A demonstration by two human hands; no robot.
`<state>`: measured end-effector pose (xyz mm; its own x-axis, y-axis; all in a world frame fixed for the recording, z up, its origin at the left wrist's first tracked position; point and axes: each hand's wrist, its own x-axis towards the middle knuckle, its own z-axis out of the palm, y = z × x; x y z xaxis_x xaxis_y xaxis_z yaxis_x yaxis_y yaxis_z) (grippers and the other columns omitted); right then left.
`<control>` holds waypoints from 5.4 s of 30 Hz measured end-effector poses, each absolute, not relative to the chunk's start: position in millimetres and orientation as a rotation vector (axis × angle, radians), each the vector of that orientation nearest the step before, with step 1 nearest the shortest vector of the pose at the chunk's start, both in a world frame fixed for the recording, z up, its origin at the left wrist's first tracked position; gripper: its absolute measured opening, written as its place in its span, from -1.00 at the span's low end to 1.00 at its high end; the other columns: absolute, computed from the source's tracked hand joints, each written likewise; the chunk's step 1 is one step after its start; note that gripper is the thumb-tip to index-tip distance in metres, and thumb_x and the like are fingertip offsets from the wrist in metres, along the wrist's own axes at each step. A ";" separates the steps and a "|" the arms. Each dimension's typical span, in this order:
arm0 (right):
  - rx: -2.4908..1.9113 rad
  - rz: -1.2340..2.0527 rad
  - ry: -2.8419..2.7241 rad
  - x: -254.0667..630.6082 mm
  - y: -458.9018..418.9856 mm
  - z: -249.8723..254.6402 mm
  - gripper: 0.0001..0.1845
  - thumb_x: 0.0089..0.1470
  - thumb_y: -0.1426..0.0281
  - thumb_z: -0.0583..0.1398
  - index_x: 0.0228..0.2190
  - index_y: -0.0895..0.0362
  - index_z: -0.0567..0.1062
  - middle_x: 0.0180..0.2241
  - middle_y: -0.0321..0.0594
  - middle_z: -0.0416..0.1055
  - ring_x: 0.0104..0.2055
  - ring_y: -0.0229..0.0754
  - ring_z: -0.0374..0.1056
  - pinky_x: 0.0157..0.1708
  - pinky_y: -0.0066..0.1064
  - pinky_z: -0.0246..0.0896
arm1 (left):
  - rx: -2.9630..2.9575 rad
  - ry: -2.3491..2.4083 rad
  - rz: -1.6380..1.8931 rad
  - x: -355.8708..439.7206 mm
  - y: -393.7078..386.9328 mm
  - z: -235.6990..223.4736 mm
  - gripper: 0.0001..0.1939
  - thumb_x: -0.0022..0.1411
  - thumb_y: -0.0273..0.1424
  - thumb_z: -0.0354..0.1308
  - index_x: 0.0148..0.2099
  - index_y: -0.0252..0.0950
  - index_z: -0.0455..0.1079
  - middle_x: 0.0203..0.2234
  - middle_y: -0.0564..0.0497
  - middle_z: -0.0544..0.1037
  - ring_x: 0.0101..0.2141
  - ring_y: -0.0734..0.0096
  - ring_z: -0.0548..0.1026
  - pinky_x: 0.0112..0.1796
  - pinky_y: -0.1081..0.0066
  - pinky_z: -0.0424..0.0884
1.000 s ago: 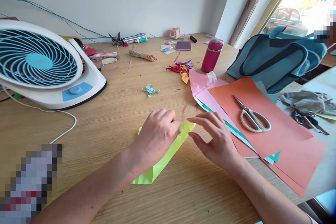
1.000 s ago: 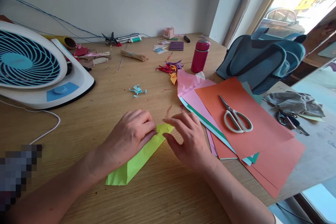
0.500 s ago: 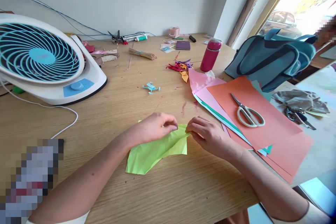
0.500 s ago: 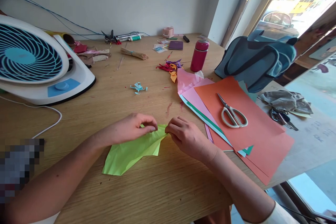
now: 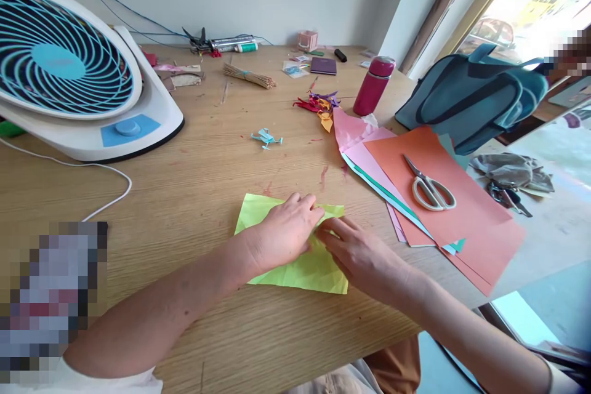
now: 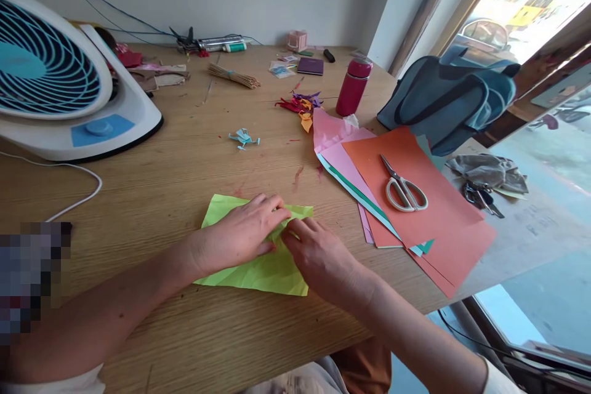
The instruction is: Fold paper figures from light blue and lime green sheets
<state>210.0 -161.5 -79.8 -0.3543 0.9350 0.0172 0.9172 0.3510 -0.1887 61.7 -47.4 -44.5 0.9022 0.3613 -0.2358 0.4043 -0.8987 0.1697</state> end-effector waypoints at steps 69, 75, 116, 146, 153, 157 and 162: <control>-1.574 0.482 -2.334 130.1 -205.1 -73.3 -0.86 0.20 0.49 0.11 -0.27 0.20 0.48 -0.16 0.01 0.42 -0.10 -0.03 0.32 -0.12 -0.21 0.35 | 2.875 0.330 -0.363 54.4 -18.9 -48.8 -0.37 0.18 -0.68 0.03 0.24 -0.11 0.31 0.11 -0.06 0.37 0.01 0.20 0.37 -0.12 0.34 0.35; -1.627 0.366 -2.049 159.4 -183.5 -72.1 -0.71 0.29 0.51 -0.02 -0.40 0.19 0.44 -0.34 -0.09 0.38 -0.28 -0.13 0.30 -0.22 -0.29 0.28 | 2.893 0.353 -0.284 51.7 -29.7 -50.7 -0.53 0.22 -0.63 0.06 0.15 -0.25 0.38 0.14 -0.15 0.38 0.09 0.14 0.37 0.02 0.26 0.35; -1.817 -0.020 -2.331 225.5 -138.1 -95.0 -0.61 0.27 0.49 0.06 0.10 0.27 0.38 0.15 0.09 0.33 0.18 0.05 0.25 0.10 -0.08 0.22 | 2.992 0.768 -0.575 30.6 -94.4 -50.9 -0.38 0.15 -0.35 0.34 0.21 -0.42 0.28 0.24 -0.47 0.24 0.22 -0.22 0.28 0.10 -0.01 0.37; -2.109 -0.066 -2.151 195.1 -197.6 -86.4 -0.59 0.30 0.30 0.03 0.08 0.23 0.38 -0.26 -0.03 0.44 -0.36 -0.05 0.38 -0.34 -0.20 0.30 | 2.966 0.771 -0.294 18.1 -101.5 -70.8 -0.46 0.34 -0.18 0.08 0.27 -0.32 0.22 0.26 -0.31 0.24 0.20 -0.23 0.25 0.06 -0.01 0.35; -1.859 0.389 -2.132 198.0 -190.0 -68.4 -0.73 0.32 0.41 0.00 -0.17 0.12 0.49 -0.37 -0.19 0.43 -0.35 -0.17 0.41 -0.36 -0.35 0.25 | 2.827 0.714 -0.368 19.2 -82.9 -76.7 -0.33 0.24 -0.15 0.22 0.30 -0.27 0.15 0.35 -0.28 0.08 0.34 -0.28 -0.04 0.17 -0.12 0.18; -1.606 0.351 -2.102 199.6 -166.7 -74.8 -0.75 0.32 0.48 -0.01 -0.16 0.16 0.46 -0.13 -0.04 0.44 -0.10 -0.12 0.41 -0.13 -0.29 0.33 | 2.769 0.559 -0.376 17.7 -73.1 -68.7 -0.24 0.19 -0.30 0.30 0.34 -0.33 0.06 0.37 -0.30 0.04 0.37 -0.16 -0.12 0.25 -0.04 0.09; -1.584 0.306 -2.225 210.1 -150.4 -95.2 -0.63 0.29 0.48 0.04 0.11 0.16 0.31 0.14 0.03 0.33 0.17 -0.03 0.27 0.10 -0.12 0.25 | 2.678 0.400 -0.386 14.2 -58.9 -55.7 -0.34 0.13 -0.36 0.36 0.22 -0.33 0.21 0.36 -0.33 0.05 0.38 -0.01 -0.11 0.29 0.04 0.04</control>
